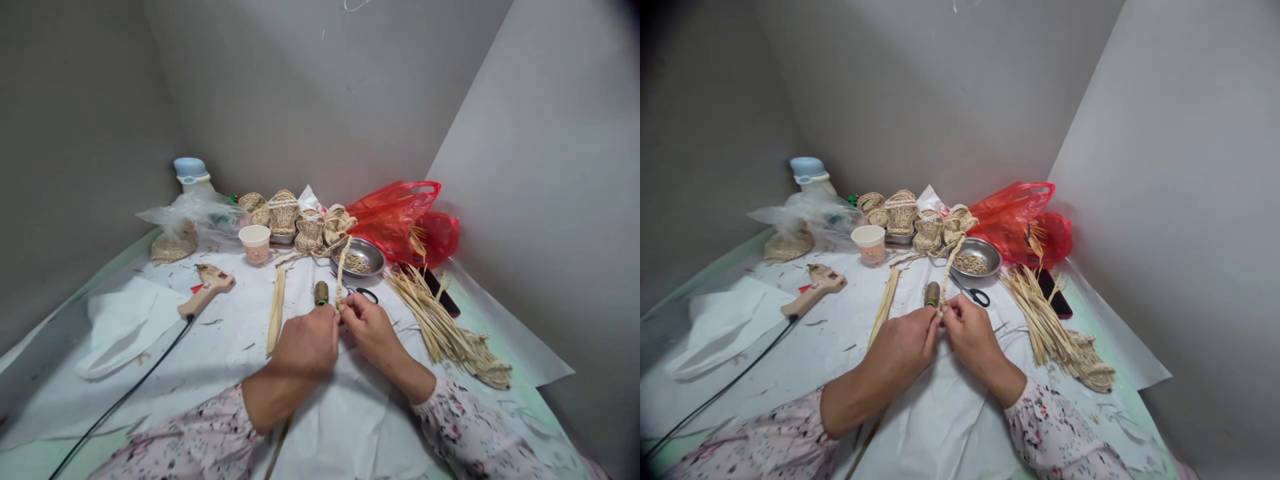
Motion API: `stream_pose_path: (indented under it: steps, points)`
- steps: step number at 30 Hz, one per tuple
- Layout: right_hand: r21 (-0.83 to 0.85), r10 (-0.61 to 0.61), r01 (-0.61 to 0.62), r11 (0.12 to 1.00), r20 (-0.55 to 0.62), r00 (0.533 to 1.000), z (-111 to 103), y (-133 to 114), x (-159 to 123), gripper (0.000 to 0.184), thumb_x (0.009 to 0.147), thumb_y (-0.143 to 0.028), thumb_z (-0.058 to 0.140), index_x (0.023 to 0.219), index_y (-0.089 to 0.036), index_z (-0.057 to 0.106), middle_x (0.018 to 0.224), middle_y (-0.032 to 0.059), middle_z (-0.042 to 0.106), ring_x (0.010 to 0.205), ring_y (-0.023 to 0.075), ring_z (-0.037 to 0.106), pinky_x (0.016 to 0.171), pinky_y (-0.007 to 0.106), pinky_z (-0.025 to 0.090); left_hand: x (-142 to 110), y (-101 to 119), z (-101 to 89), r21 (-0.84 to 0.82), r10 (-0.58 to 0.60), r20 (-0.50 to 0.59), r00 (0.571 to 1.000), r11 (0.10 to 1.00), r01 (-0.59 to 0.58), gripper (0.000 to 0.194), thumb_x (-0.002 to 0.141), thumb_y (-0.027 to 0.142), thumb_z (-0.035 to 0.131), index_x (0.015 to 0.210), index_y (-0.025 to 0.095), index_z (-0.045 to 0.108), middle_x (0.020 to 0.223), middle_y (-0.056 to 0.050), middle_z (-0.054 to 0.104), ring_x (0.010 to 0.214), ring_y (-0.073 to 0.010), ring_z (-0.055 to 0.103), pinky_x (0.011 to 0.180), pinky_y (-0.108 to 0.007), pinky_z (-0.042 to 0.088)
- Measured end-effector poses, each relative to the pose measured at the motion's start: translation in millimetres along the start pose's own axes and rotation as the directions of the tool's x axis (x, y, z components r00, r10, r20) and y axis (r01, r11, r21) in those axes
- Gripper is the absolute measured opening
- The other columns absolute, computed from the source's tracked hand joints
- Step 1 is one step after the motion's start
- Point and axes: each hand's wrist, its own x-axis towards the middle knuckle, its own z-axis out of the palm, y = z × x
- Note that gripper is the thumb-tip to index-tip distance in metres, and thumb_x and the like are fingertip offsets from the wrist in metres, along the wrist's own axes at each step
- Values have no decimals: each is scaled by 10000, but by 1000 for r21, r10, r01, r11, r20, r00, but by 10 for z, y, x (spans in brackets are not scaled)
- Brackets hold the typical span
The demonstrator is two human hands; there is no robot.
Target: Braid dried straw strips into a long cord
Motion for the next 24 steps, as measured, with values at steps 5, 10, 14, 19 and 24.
stream_pose_path:
  steps: [5,10,14,19,24]
  points:
    - [25,17,-15,1000,-55,998,16,6,-7,148,830,-279,473,770,-194,579,708,1,631,626,144,542,593,248,383,-42,75,-20,92,31,58,998,995,-36,277,887,219,314,958,146,572,885,-135,673,790,-276,655,653,-345,452]
    - [130,80,-70,989,-66,995,28,-45,-16,149,816,-303,481,768,-196,573,662,-11,591,588,138,516,538,242,376,-76,138,-10,171,30,111,993,984,-48,278,852,153,322,900,116,594,810,-160,674,763,-293,661,635,-367,474]
    - [279,166,-156,947,-13,986,44,-79,-15,134,790,-295,489,769,-186,564,561,-31,517,521,130,474,483,236,355,-78,145,3,162,45,109,993,985,-62,245,808,118,363,876,111,598,776,-155,670,739,-273,659,634,-351,477]
    - [440,233,-239,866,69,970,70,-89,-11,106,767,-287,497,738,-191,530,482,-69,424,418,97,369,412,222,290,-85,140,57,118,113,111,987,985,-126,265,786,86,372,925,99,598,828,-157,667,738,-256,646,643,-348,472]
    - [477,215,-216,852,58,975,9,-26,49,98,750,-280,517,715,-192,493,540,-64,442,425,79,349,405,207,284,-113,111,13,27,200,22,980,979,-200,277,872,243,352,898,140,608,826,-132,654,720,-240,619,648,-338,442]
